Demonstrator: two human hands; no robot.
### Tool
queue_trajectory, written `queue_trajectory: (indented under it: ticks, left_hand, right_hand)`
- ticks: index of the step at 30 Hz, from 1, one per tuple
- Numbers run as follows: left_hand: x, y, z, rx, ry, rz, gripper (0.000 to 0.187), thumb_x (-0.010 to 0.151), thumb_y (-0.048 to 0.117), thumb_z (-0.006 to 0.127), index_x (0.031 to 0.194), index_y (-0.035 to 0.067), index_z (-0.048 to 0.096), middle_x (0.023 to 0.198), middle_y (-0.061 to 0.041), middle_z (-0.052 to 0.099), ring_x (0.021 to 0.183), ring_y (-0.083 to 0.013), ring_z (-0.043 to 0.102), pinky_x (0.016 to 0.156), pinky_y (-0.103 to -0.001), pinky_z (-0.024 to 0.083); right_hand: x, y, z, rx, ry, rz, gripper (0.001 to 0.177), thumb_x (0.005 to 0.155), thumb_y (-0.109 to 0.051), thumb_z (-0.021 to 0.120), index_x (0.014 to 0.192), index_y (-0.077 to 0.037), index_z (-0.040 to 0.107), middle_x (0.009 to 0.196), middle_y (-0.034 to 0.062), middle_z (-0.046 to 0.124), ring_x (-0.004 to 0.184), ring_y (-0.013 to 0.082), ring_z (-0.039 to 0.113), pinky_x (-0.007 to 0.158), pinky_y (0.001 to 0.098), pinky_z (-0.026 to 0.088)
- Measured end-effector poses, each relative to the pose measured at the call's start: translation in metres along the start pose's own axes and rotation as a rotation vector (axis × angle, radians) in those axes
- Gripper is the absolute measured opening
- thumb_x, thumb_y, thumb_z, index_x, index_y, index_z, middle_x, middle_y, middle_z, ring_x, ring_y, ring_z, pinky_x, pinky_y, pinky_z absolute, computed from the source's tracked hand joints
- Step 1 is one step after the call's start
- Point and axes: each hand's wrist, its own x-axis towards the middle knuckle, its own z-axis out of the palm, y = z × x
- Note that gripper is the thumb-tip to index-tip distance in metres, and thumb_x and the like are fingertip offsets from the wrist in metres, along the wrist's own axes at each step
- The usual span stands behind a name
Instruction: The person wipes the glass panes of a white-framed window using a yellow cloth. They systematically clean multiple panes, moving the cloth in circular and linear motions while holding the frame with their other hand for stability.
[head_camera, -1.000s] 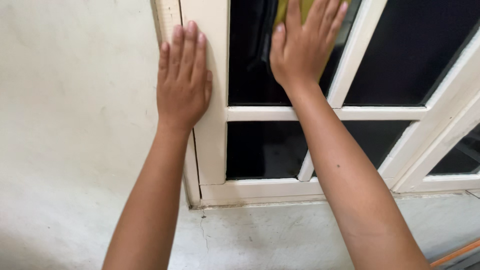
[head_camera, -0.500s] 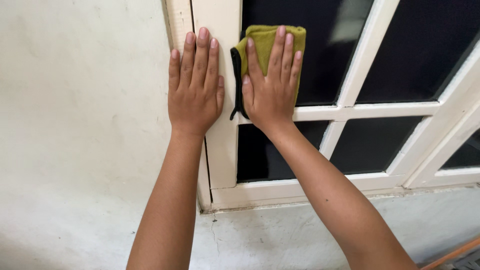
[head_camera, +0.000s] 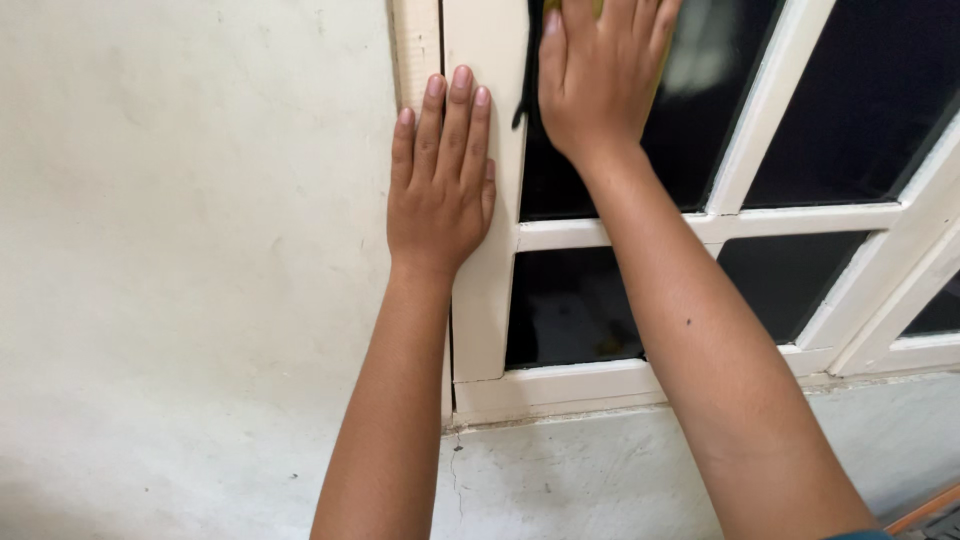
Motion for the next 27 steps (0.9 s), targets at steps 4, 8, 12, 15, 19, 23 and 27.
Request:
queue_trajectory:
  ticks: [4, 8, 12, 15, 19, 23, 27]
  left_hand:
    - [0.001, 0.000, 0.001, -0.001, 0.018, 0.004, 0.055, 0.114, 0.024, 0.038, 0.167, 0.010, 0.032, 0.172, -0.008, 0.025, 0.159, -0.0248, 0.021, 0.132, -0.045, 0.013]
    - [0.001, -0.003, 0.000, -0.055, 0.000, 0.006, 0.056, 0.113, 0.023, 0.039, 0.166, 0.008, 0.032, 0.172, -0.009, 0.025, 0.159, -0.0264, 0.022, 0.131, -0.046, 0.014]
    - [0.001, -0.005, 0.001, -0.038, 0.010, 0.032, 0.058, 0.112, 0.021, 0.040, 0.168, 0.007, 0.033, 0.173, -0.011, 0.026, 0.159, -0.0276, 0.022, 0.132, -0.047, 0.014]
    - [0.002, -0.005, 0.000, -0.039, 0.053, 0.036, 0.057, 0.114, 0.024, 0.041, 0.168, 0.008, 0.032, 0.173, -0.010, 0.025, 0.159, -0.0271, 0.022, 0.131, -0.046, 0.014]
    - [-0.002, -0.005, 0.003, -0.014, 0.006, 0.019, 0.058, 0.113, 0.024, 0.040, 0.169, 0.011, 0.032, 0.173, -0.008, 0.025, 0.160, -0.0266, 0.021, 0.132, -0.045, 0.014]
    - [-0.003, -0.002, 0.004, 0.040, 0.008, 0.012, 0.059, 0.112, 0.024, 0.040, 0.169, 0.013, 0.032, 0.174, -0.007, 0.025, 0.160, -0.0250, 0.021, 0.132, -0.044, 0.013]
    - [-0.002, -0.002, 0.003, 0.040, 0.019, 0.006, 0.059, 0.111, 0.025, 0.039, 0.168, 0.013, 0.033, 0.173, -0.007, 0.026, 0.159, -0.0248, 0.022, 0.132, -0.044, 0.014]
  right_hand:
    - [-0.035, 0.006, 0.027, -0.064, 0.096, -0.043, 0.056, 0.117, -0.032, 0.038, 0.168, -0.017, 0.022, 0.170, 0.0285, 0.013, 0.159, 0.0427, 0.007, 0.130, 0.0591, 0.003]
    - [-0.065, 0.012, 0.045, -0.094, 0.105, -0.065, 0.061, 0.116, -0.034, 0.038, 0.169, -0.022, 0.012, 0.172, 0.0257, 0.001, 0.162, 0.0404, 0.000, 0.133, 0.0587, -0.002]
    - [-0.084, 0.023, 0.053, -0.069, 0.108, -0.148, 0.062, 0.115, -0.035, 0.037, 0.170, -0.024, 0.010, 0.173, 0.0232, -0.002, 0.162, 0.0394, -0.002, 0.133, 0.0579, -0.002]
    - [-0.073, 0.044, 0.053, -0.140, 0.046, -0.159, 0.060, 0.114, -0.039, 0.033, 0.169, -0.026, 0.012, 0.173, 0.0194, -0.001, 0.162, 0.0364, -0.001, 0.133, 0.0570, 0.000]
    - [-0.066, 0.098, 0.049, -0.192, 0.047, -0.130, 0.053, 0.118, -0.040, 0.028, 0.166, -0.025, 0.011, 0.172, 0.0166, 0.000, 0.161, 0.0327, 0.000, 0.134, 0.0533, 0.001]
    - [-0.036, 0.137, 0.040, -0.183, 0.095, -0.091, 0.060, 0.113, -0.039, 0.029, 0.168, -0.020, 0.015, 0.173, 0.0206, 0.007, 0.162, 0.0391, 0.004, 0.133, 0.0576, 0.001]
    - [0.010, 0.135, 0.026, -0.055, 0.176, -0.107, 0.045, 0.115, -0.031, 0.036, 0.154, -0.010, 0.042, 0.157, 0.0222, 0.039, 0.150, 0.0422, 0.028, 0.126, 0.0642, 0.008]
